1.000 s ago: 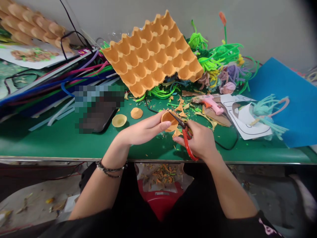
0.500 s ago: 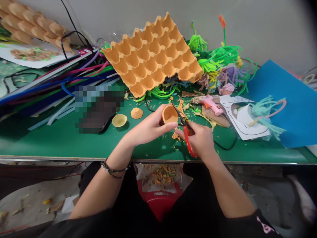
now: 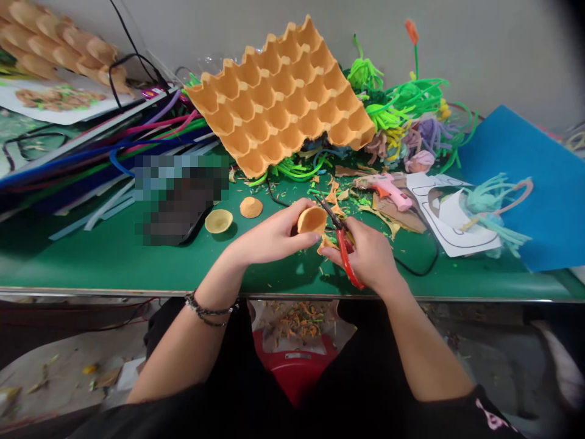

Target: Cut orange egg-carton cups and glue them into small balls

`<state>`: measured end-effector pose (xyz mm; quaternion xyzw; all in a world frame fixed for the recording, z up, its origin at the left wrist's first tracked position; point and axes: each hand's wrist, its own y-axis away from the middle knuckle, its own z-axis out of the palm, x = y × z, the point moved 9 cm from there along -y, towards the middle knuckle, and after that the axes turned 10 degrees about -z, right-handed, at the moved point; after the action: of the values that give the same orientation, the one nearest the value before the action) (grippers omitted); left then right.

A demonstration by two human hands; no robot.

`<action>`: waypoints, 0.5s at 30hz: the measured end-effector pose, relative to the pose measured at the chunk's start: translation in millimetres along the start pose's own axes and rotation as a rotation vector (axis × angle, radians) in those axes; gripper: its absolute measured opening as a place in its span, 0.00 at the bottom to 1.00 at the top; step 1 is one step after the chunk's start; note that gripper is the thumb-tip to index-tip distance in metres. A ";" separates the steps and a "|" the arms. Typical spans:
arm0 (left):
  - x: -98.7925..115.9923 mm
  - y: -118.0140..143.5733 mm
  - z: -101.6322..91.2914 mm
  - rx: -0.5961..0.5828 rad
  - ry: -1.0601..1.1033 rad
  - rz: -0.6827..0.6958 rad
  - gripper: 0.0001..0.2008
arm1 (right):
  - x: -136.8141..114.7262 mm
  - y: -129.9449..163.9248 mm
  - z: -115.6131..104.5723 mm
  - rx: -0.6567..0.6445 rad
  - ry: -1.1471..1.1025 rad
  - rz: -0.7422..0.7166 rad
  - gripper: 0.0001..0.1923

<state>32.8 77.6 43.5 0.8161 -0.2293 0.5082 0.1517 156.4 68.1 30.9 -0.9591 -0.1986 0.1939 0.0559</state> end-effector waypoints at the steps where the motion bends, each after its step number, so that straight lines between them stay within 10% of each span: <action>1: -0.3 0.3 -0.9 0.003 0.015 -0.009 0.10 | 0.0 -0.5 0.2 -0.007 -0.010 -0.008 0.29; 15: 1.6 -0.5 -3.3 0.006 0.486 0.068 0.24 | -11.1 0.2 1.5 0.045 -0.197 -0.129 0.39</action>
<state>31.2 79.3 46.4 0.6621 -0.2117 0.6952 0.1830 146.5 63.4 33.4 -0.9191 -0.2600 0.2878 0.0700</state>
